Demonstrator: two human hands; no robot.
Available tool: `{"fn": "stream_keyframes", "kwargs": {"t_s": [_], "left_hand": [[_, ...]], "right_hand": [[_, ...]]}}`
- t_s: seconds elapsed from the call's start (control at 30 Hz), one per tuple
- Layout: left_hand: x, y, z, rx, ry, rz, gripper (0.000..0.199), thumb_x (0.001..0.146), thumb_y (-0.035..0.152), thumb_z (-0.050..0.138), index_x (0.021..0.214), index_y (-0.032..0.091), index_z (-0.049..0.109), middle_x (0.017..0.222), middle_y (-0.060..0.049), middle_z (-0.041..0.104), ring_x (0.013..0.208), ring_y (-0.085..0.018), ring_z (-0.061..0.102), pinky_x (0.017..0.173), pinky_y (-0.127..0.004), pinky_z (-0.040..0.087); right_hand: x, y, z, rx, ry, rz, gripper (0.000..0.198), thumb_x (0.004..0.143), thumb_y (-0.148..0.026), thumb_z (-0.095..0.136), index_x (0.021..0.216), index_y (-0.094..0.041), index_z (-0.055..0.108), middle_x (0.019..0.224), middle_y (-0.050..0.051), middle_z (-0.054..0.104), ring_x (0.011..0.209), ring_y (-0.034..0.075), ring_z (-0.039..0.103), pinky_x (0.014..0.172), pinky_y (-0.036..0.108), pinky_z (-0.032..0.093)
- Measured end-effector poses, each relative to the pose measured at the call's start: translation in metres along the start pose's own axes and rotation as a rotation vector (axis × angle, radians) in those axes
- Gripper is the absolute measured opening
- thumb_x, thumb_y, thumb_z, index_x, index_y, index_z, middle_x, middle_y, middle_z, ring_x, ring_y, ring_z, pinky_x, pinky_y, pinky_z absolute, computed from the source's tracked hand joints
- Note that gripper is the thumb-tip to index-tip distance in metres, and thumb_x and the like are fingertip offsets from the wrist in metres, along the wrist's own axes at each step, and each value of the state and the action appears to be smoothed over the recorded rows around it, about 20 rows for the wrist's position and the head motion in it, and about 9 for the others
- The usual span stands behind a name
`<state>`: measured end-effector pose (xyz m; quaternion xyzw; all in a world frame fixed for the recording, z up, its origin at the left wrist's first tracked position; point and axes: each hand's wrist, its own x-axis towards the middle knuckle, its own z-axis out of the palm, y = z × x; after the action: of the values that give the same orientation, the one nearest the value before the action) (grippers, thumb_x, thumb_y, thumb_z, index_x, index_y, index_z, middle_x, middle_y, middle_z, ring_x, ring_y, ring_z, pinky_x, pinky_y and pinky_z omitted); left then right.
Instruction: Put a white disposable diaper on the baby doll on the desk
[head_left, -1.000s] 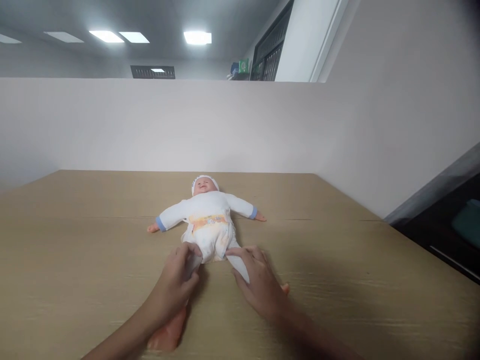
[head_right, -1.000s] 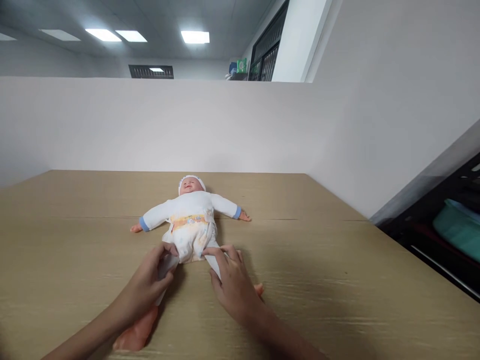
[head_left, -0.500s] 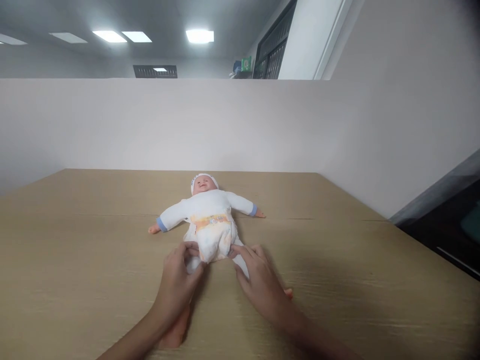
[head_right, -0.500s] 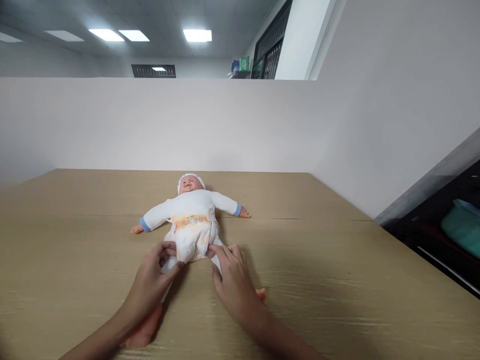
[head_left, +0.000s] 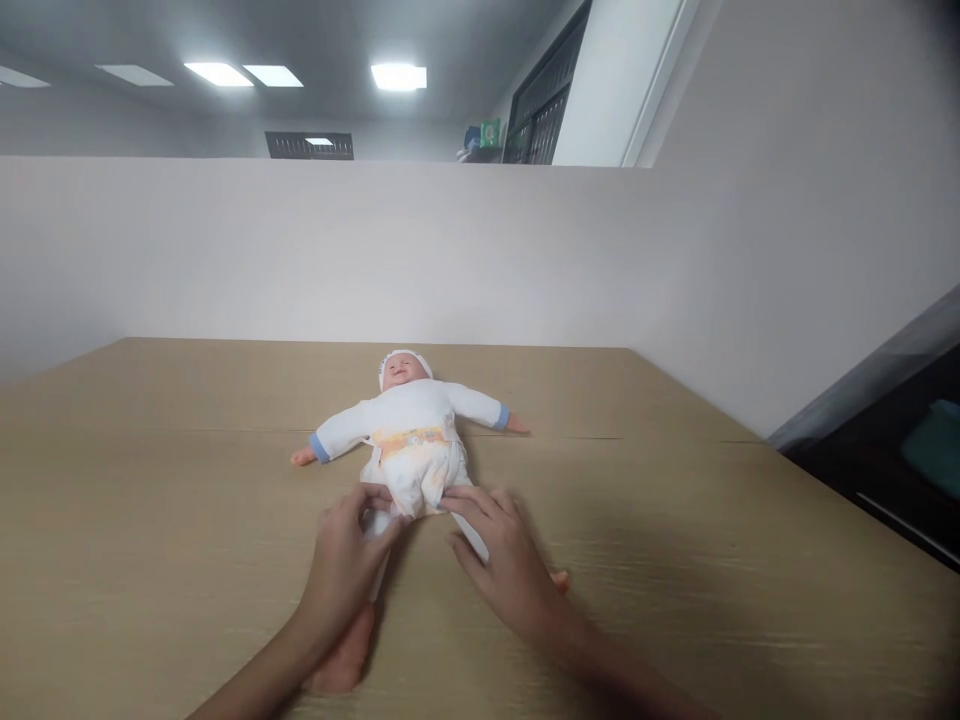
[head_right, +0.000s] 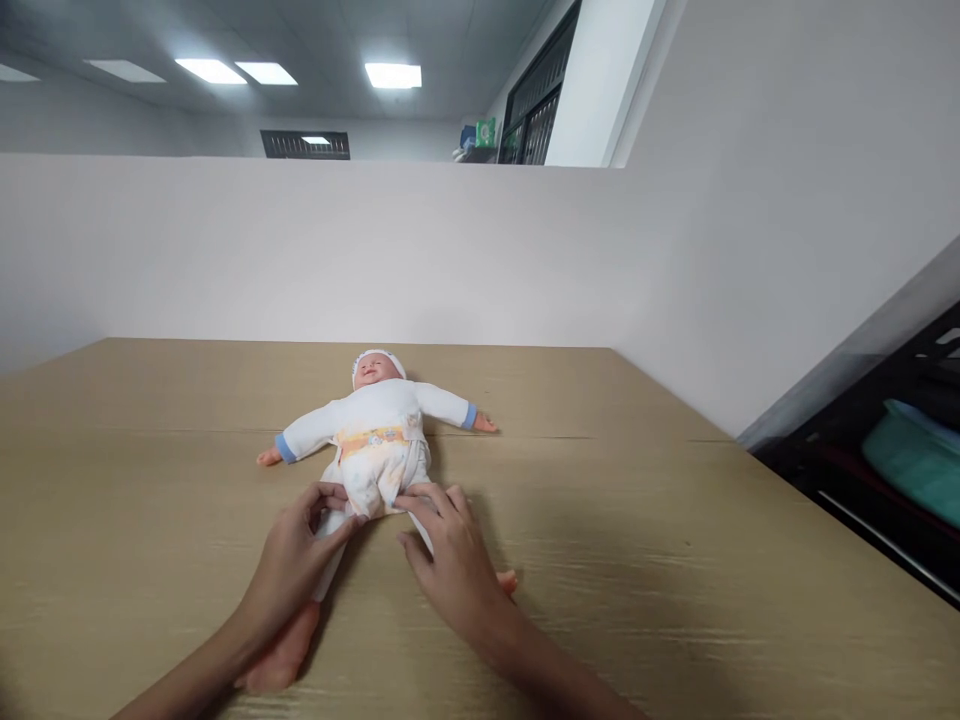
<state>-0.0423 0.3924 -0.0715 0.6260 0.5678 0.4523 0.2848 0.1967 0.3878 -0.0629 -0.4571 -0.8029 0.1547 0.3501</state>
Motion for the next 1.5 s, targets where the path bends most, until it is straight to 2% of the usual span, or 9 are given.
{"fn": "stream_keyframes", "kwargs": {"t_s": [0.17, 0.33, 0.5, 0.67, 0.9, 1.03, 1.2, 1.4, 1.5], "left_hand": [[-0.004, -0.003, -0.001, 0.19, 0.045, 0.041, 0.019, 0.096, 0.043, 0.075, 0.106, 0.026, 0.077, 0.103, -0.005, 0.079, 0.099, -0.032, 0.068, 0.09, -0.045, 0.048], [-0.005, -0.001, 0.001, 0.091, 0.048, 0.056, 0.025, 0.097, 0.043, 0.074, 0.11, 0.022, 0.07, 0.107, -0.007, 0.078, 0.103, -0.031, 0.072, 0.095, -0.046, 0.053], [-0.008, 0.002, 0.002, 0.071, 0.075, 0.04, 0.04, 0.095, 0.052, 0.078, 0.118, 0.021, 0.066, 0.112, -0.009, 0.078, 0.105, -0.032, 0.074, 0.097, -0.048, 0.056], [-0.008, 0.004, 0.002, 0.042, 0.073, 0.02, 0.048, 0.092, 0.059, 0.083, 0.118, 0.023, 0.065, 0.113, -0.007, 0.077, 0.107, -0.031, 0.073, 0.096, -0.047, 0.055], [-0.009, 0.01, -0.002, 0.2, 0.071, 0.113, 0.026, 0.098, 0.049, 0.076, 0.103, 0.024, 0.067, 0.108, -0.005, 0.076, 0.102, -0.032, 0.067, 0.093, -0.047, 0.048], [-0.013, 0.008, -0.002, 0.237, 0.104, 0.157, 0.023, 0.097, 0.043, 0.075, 0.111, 0.025, 0.068, 0.113, -0.006, 0.072, 0.109, -0.033, 0.065, 0.096, -0.048, 0.048], [-0.014, 0.001, -0.002, 0.215, 0.16, 0.115, 0.041, 0.093, 0.049, 0.079, 0.118, 0.022, 0.063, 0.113, -0.008, 0.069, 0.103, -0.033, 0.065, 0.09, -0.046, 0.05], [-0.013, -0.003, -0.009, 0.35, 0.11, 0.225, 0.024, 0.093, 0.036, 0.078, 0.112, 0.025, 0.069, 0.112, -0.006, 0.071, 0.106, -0.033, 0.065, 0.094, -0.046, 0.044], [-0.01, -0.004, -0.01, 0.242, 0.057, 0.199, 0.018, 0.094, 0.033, 0.075, 0.108, 0.024, 0.069, 0.113, -0.007, 0.072, 0.107, -0.032, 0.063, 0.094, -0.044, 0.044]], "right_hand": [[-0.001, -0.005, -0.004, -0.043, -0.055, -0.022, 0.056, 0.098, 0.003, 0.055, 0.143, -0.028, 0.068, 0.143, 0.005, 0.073, 0.118, 0.032, 0.059, 0.105, 0.051, 0.046], [-0.001, -0.006, -0.001, -0.049, -0.069, 0.041, 0.06, 0.092, 0.006, 0.058, 0.14, -0.029, 0.068, 0.123, 0.007, 0.074, 0.115, 0.032, 0.063, 0.102, 0.048, 0.051], [0.007, -0.005, 0.012, 0.159, 0.057, 0.249, 0.039, 0.09, -0.015, 0.084, 0.125, -0.025, 0.071, 0.118, 0.008, 0.075, 0.121, 0.034, 0.066, 0.104, 0.047, 0.056], [0.01, -0.007, 0.018, 0.197, 0.124, 0.333, 0.032, 0.093, -0.03, 0.087, 0.122, -0.026, 0.076, 0.107, 0.008, 0.078, 0.116, 0.036, 0.069, 0.1, 0.049, 0.057], [0.01, -0.017, 0.016, 0.015, 0.077, 0.225, 0.012, 0.1, -0.026, 0.083, 0.112, -0.025, 0.081, 0.109, 0.008, 0.079, 0.11, 0.037, 0.063, 0.096, 0.051, 0.052], [0.013, -0.019, 0.02, -0.058, 0.039, 0.201, 0.008, 0.099, -0.031, 0.087, 0.103, -0.027, 0.081, 0.109, 0.005, 0.076, 0.108, 0.036, 0.06, 0.094, 0.049, 0.05], [0.017, -0.006, 0.025, 0.02, 0.115, 0.186, 0.013, 0.097, -0.032, 0.086, 0.105, -0.025, 0.079, 0.109, 0.006, 0.074, 0.106, 0.033, 0.061, 0.095, 0.044, 0.051], [0.019, 0.005, 0.027, 0.133, 0.213, 0.107, 0.014, 0.099, -0.036, 0.075, 0.104, -0.023, 0.075, 0.103, 0.008, 0.07, 0.099, 0.031, 0.063, 0.088, 0.04, 0.053], [0.019, 0.002, 0.027, 0.124, 0.181, 0.098, 0.017, 0.104, -0.038, 0.065, 0.1, -0.022, 0.07, 0.092, 0.006, 0.062, 0.089, 0.029, 0.061, 0.08, 0.037, 0.051]]}}
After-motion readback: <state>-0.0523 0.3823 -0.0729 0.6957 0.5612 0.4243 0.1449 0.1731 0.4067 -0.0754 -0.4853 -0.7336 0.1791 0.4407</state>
